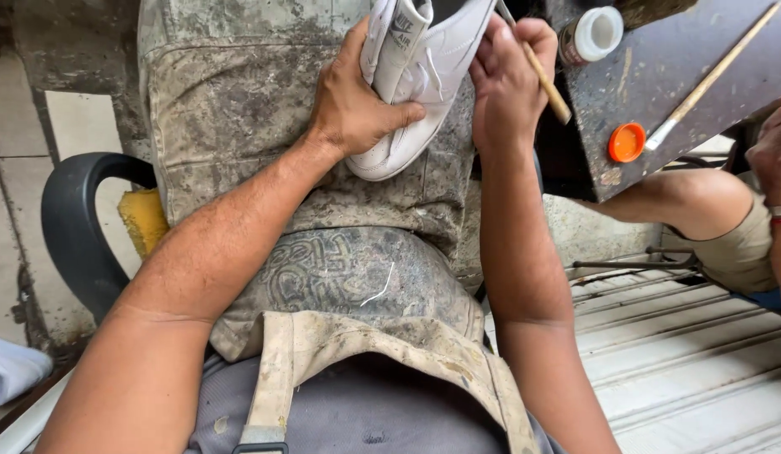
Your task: Repairing a white sneaker by applying a substance with a brush and adjusting the shoe's components with a wooden stick
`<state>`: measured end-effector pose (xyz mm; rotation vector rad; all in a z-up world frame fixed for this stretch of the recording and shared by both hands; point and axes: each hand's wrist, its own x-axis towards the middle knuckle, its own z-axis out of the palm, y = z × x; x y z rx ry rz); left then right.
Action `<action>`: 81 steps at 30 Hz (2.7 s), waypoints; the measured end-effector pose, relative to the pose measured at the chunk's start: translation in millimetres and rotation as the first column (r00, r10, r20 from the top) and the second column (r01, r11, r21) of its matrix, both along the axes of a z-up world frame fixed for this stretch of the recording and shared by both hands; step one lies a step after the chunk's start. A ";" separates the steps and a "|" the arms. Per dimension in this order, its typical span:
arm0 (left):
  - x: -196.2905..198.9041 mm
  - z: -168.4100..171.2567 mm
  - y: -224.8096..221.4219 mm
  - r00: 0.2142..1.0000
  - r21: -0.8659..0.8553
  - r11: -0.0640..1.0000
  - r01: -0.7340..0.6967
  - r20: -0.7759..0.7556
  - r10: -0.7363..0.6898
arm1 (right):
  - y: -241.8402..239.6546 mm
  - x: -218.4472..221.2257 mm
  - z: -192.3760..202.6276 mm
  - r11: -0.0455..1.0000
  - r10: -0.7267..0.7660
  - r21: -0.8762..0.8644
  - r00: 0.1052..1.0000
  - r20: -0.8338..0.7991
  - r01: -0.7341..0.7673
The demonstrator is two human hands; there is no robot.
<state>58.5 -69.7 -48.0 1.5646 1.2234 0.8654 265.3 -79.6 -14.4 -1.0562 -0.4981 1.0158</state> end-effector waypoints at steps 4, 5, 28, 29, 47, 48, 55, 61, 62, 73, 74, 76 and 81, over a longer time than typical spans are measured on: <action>8.4 23.6 12.8 0.987 0.093 0.988 -0.120 -0.099 0.129 | -30.7 6.1 39.6 0.990 0.135 -0.027 0.900 0.416 -0.136; 10.6 31.8 11.2 0.983 0.111 0.987 -0.117 -0.127 0.131 | -42.2 8.2 49.2 0.989 0.147 -0.042 0.870 0.470 -0.144; 36.9 -6.1 31.8 0.930 0.210 0.977 -0.031 -0.353 0.105 | -30.3 146.1 70.1 0.986 -0.165 0.155 0.451 0.877 0.060; 37.2 -8.2 29.1 0.922 0.185 0.982 -0.028 -0.374 0.097 | -27.9 149.7 68.5 0.994 -0.108 0.109 0.416 0.903 0.021; 33.4 29.6 48.1 0.954 0.270 0.961 -0.050 -0.272 0.126 | -12.2 167.7 54.7 0.991 -0.102 0.050 0.443 0.891 0.127; 35.9 28.4 52.1 0.954 0.269 0.962 -0.049 -0.274 0.125 | -12.5 169.6 54.7 0.991 -0.101 0.048 0.444 0.890 0.128; 47.8 3.9 59.1 0.920 0.379 0.925 -0.022 -0.355 0.167 | -16.5 180.9 19.5 0.955 -0.279 -0.009 0.912 0.302 0.295; 51.9 -0.9 58.6 0.895 0.358 0.934 -0.016 -0.410 0.173 | -13.5 185.9 -7.9 0.950 -0.311 0.087 0.934 0.177 0.300; 53.3 -0.9 58.6 0.894 0.340 0.940 -0.015 -0.416 0.164 | -13.7 186.4 -10.8 0.939 -0.339 0.108 0.928 0.152 0.325; 59.8 -7.3 56.2 0.919 0.355 0.935 0.025 -0.375 0.118 | -43.4 123.0 31.9 1.000 -0.026 0.012 0.998 -0.058 0.026; 64.3 -12.2 57.9 0.917 0.403 0.915 0.027 -0.375 0.138 | -48.6 114.6 36.7 0.997 0.071 0.031 0.997 -0.037 -0.070; 66.1 -20.7 59.1 0.905 0.388 0.920 0.044 -0.405 0.128 | -52.0 92.9 39.7 0.976 0.204 0.066 0.978 0.050 -0.207; 69.2 -22.5 61.3 0.896 0.407 0.912 0.051 -0.422 0.138 | -36.2 50.8 36.7 0.956 0.265 -0.011 0.844 0.467 -0.295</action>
